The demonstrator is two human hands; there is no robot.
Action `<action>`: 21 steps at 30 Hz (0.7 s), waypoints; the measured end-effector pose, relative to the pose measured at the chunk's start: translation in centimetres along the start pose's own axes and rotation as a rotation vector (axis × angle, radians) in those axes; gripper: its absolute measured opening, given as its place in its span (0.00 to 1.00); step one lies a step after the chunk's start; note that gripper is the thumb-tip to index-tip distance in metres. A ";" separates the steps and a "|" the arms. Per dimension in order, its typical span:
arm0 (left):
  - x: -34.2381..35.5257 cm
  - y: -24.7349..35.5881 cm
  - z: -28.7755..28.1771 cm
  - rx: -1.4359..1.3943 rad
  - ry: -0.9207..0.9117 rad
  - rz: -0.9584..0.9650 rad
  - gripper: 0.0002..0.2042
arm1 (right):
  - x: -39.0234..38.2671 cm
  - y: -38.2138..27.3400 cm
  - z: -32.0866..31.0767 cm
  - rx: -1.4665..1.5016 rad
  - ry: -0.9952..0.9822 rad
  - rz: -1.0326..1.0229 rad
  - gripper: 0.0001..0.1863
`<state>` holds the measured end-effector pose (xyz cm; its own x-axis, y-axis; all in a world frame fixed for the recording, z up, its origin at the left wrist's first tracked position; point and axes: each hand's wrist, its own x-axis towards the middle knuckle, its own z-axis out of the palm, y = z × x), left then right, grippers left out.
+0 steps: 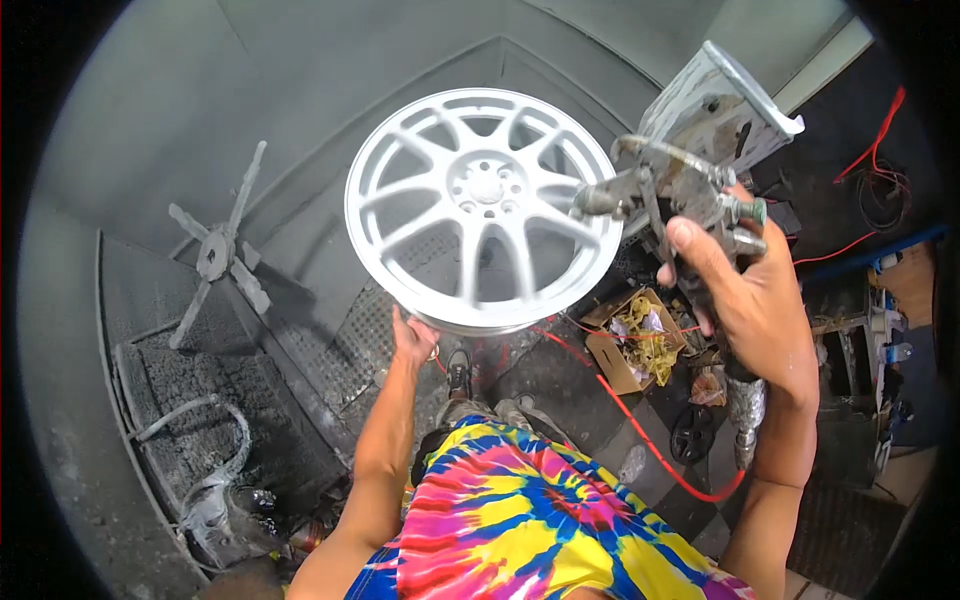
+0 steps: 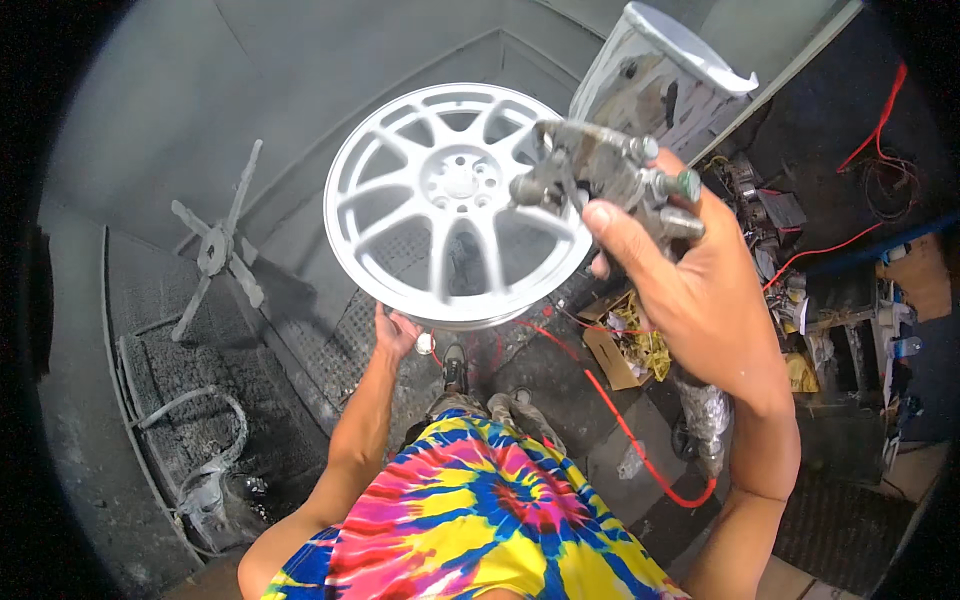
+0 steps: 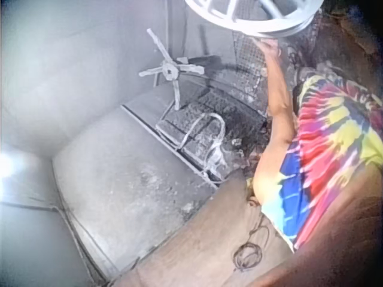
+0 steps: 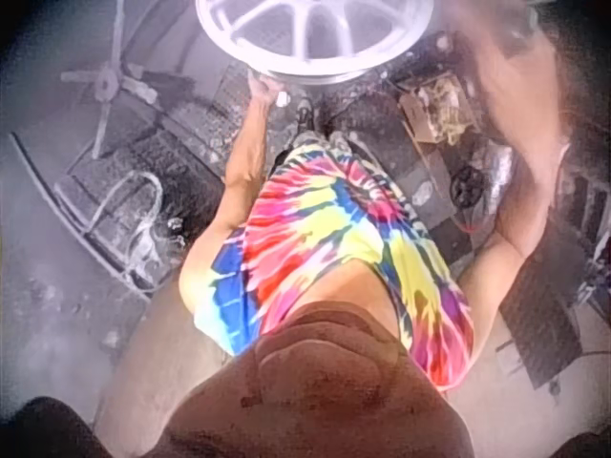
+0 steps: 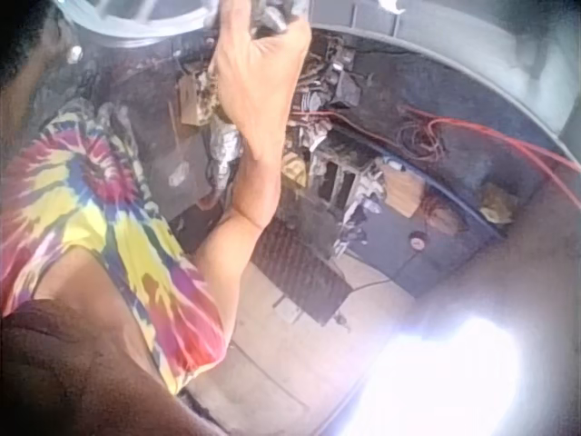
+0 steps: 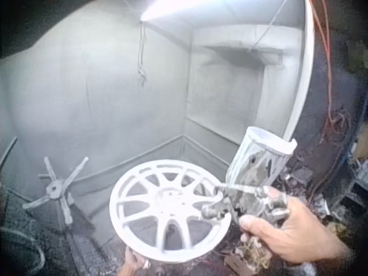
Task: The person picks up a car rim, carries it to a spray booth, and applies a coat of paint using a spray gun.
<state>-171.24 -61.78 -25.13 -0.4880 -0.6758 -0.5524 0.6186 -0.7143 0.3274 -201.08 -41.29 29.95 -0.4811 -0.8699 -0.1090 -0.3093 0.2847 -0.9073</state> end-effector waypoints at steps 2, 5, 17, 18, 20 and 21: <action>-1.5 -2.6 0.8 -0.043 0.103 -0.035 0.47 | -1.2 0.5 0.0 0.004 -0.059 0.065 0.17; -3.4 -4.2 0.9 -0.057 0.144 -0.016 0.48 | -2.8 2.9 0.0 0.076 -0.128 0.013 0.18; -5.5 -5.1 1.7 -0.021 0.227 0.057 0.48 | 3.9 7.6 -4.8 -0.323 0.240 -0.334 0.14; -5.5 -5.2 1.7 -0.027 0.221 0.050 0.47 | 4.2 7.0 -4.6 -0.231 0.243 -0.253 0.14; -5.2 -5.5 2.0 -0.034 0.221 0.058 0.47 | 4.4 6.5 -3.9 -0.134 0.241 -0.178 0.13; -5.1 -5.9 2.2 -0.039 0.221 0.054 0.48 | 4.1 6.6 -3.6 -0.042 0.237 -0.217 0.14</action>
<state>-173.74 -54.53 -22.59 -0.3095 -0.6533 -0.6909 0.6656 -0.6678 0.3333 -208.04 -41.52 24.93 -0.5761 -0.7957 0.1869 -0.4568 0.1238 -0.8809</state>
